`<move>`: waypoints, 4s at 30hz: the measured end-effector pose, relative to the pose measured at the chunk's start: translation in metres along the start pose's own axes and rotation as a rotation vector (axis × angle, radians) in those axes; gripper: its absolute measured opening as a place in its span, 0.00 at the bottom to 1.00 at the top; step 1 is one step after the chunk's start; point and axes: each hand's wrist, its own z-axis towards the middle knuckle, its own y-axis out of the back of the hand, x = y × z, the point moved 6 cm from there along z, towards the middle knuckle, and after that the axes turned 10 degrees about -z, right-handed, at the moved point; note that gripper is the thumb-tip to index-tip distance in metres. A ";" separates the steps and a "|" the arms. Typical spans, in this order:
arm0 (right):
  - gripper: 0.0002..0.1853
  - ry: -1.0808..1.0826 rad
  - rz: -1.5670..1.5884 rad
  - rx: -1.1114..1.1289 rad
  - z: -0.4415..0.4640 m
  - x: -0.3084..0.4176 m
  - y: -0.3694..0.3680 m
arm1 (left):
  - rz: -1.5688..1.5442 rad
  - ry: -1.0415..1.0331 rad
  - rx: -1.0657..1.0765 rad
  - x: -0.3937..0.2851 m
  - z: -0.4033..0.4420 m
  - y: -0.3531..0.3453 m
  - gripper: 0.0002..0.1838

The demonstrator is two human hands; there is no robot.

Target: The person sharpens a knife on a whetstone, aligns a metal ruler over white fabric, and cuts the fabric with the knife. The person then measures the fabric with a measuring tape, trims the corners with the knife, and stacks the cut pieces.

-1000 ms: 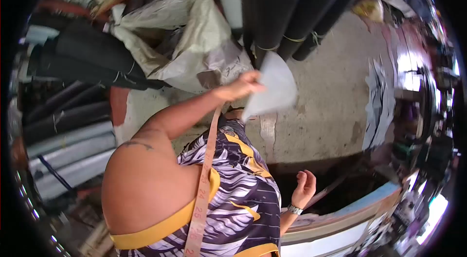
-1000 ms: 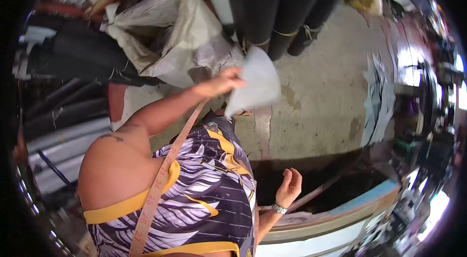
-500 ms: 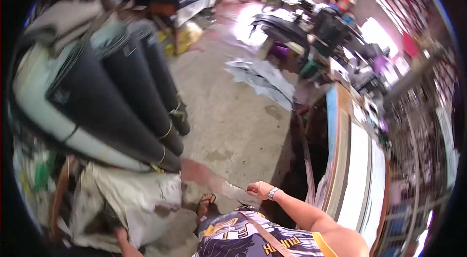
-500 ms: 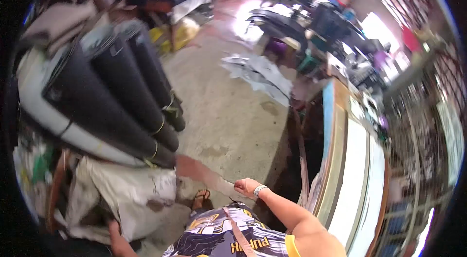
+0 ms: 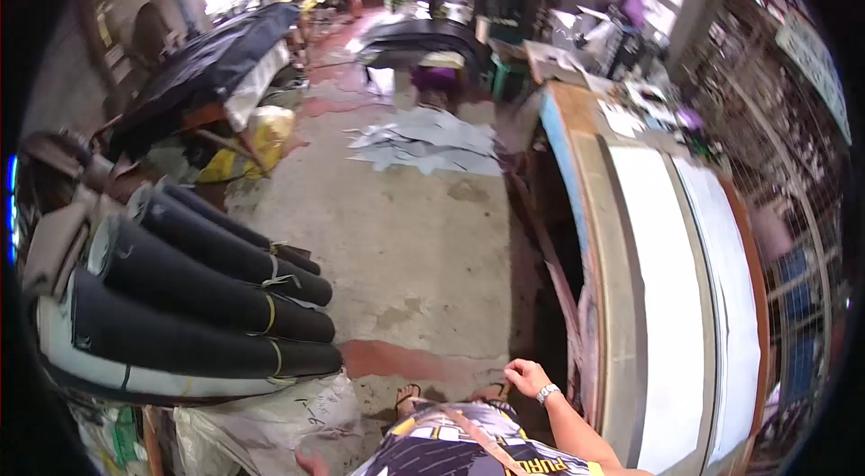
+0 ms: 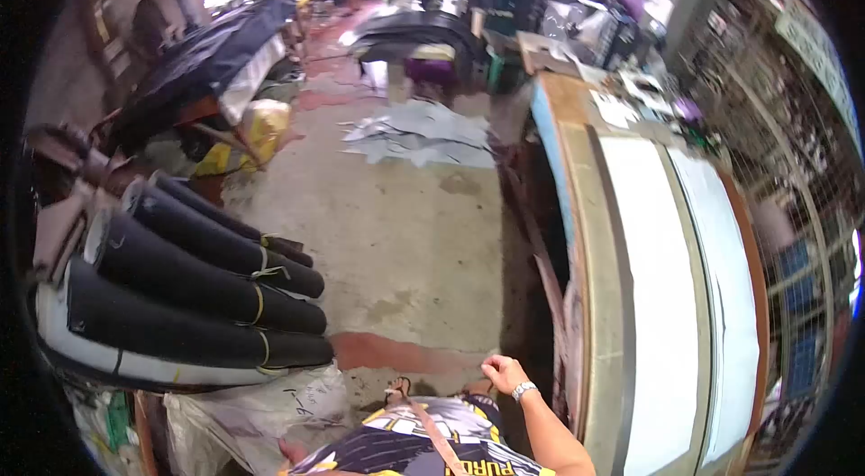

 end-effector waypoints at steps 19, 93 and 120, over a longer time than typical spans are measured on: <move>0.12 -0.674 1.542 -0.736 -0.171 -0.259 0.181 | -0.442 -2.593 1.145 -0.856 -0.610 -0.134 0.14; 0.15 -0.778 1.881 -2.149 -0.375 -0.311 0.030 | 0.021 0.347 2.058 -0.639 -0.655 -0.690 0.07; 0.17 -0.300 1.201 -2.382 -0.529 -0.275 0.328 | -0.702 -0.328 2.021 -1.032 -0.827 -0.767 0.12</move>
